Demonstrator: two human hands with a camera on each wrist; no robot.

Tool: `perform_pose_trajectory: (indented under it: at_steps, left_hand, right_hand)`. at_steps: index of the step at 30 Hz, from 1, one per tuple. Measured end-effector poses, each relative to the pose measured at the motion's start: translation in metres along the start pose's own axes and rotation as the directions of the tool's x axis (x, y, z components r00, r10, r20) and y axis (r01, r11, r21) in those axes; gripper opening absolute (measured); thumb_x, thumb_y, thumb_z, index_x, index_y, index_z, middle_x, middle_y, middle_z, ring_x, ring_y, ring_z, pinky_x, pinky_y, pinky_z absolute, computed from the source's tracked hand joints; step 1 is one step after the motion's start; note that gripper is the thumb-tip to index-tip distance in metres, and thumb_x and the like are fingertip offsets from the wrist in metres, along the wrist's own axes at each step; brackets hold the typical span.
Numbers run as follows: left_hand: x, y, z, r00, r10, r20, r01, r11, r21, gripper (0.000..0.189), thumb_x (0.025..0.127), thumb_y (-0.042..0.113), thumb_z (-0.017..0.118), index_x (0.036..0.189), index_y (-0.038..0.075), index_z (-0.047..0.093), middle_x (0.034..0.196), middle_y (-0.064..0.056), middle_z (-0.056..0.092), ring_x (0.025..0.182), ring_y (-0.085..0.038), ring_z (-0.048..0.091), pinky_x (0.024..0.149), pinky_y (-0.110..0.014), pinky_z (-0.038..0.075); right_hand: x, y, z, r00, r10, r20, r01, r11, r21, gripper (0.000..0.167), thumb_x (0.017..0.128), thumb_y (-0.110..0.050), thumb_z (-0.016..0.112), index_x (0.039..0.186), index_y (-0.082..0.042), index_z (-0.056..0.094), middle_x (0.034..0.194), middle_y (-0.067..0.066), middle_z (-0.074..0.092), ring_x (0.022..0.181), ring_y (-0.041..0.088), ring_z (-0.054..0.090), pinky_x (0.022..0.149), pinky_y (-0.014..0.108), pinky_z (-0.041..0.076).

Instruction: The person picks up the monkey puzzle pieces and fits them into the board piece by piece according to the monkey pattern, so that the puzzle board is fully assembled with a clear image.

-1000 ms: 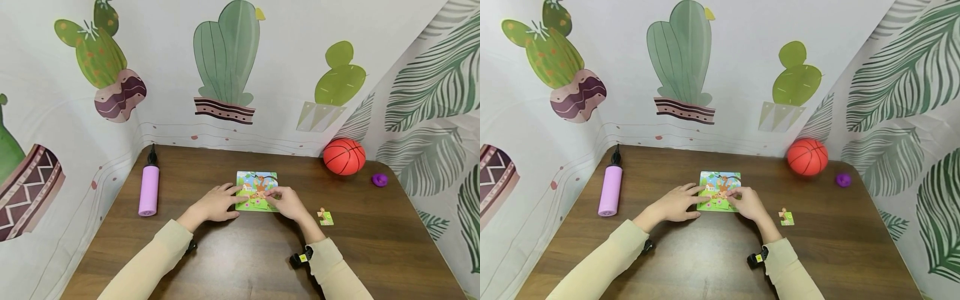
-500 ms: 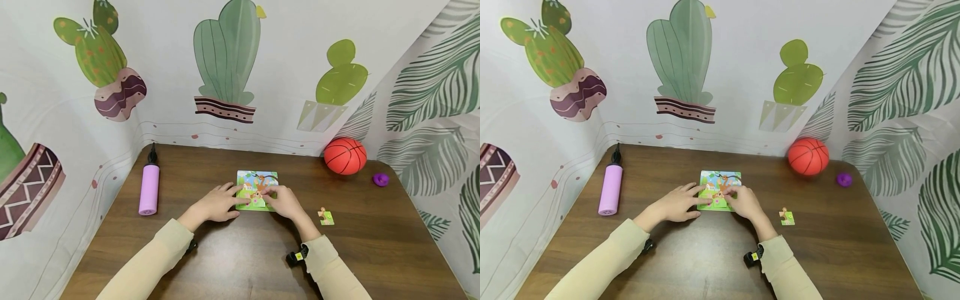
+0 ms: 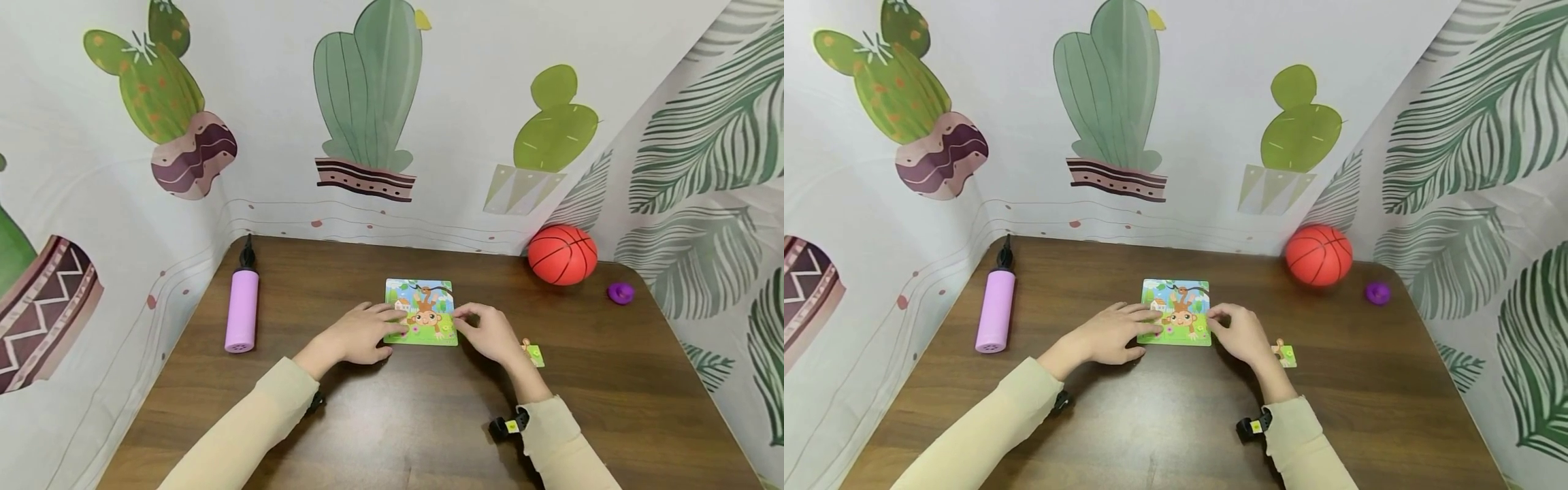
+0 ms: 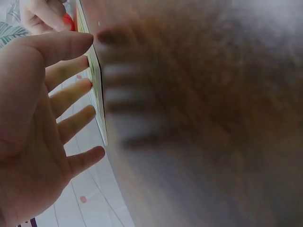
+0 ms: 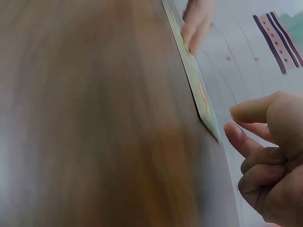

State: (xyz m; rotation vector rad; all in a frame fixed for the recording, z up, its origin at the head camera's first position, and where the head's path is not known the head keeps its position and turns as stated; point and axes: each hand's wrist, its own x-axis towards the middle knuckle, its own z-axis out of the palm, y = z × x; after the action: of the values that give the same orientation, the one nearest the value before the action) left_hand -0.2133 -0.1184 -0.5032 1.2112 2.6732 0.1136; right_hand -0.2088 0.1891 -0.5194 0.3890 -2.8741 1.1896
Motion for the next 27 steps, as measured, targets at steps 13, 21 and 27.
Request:
perform_pose_trajectory:
  at_steps: [13,21,27]
  left_hand:
    - [-0.013,0.008,-0.002,0.991,-0.042,0.124,0.042,0.999,0.001,0.061,0.11,0.043,0.048,0.166,0.03,0.028,0.173,0.005,0.014,0.159,-0.023,0.012,0.121,-0.063,0.017]
    - [-0.014,0.016,-0.002,0.987,-0.069,0.142,0.055,0.993,0.101,0.069,0.108,0.057,0.042,0.168,0.03,0.022,0.174,0.004,0.011,0.159,-0.024,0.012,0.121,-0.063,0.019]
    - [-0.014,0.012,0.004,0.989,-0.052,0.139,0.044,0.997,0.06,0.071,0.108,0.059,0.04,0.168,0.028,0.018,0.175,0.004,0.006,0.159,-0.025,0.007,0.121,-0.063,0.017]
  right_hand:
    - [-0.041,0.05,-0.065,0.995,0.085,-0.061,-0.09,0.993,-0.081,0.018,0.098,-0.026,0.074,0.11,-0.013,0.077,0.101,0.002,0.076,0.084,0.02,0.063,0.074,0.038,0.051]
    - [-0.066,0.067,-0.103,0.984,0.167,0.056,-0.154,0.969,-0.195,0.05,0.092,-0.047,0.079,0.122,-0.008,0.073,0.113,0.01,0.072,0.11,0.035,0.064,0.092,0.055,0.049]
    - [-0.075,0.07,-0.112,0.972,0.167,0.164,-0.125,0.962,-0.242,0.064,0.078,-0.048,0.09,0.124,-0.008,0.072,0.109,0.006,0.068,0.105,0.03,0.063,0.09,0.051,0.049]
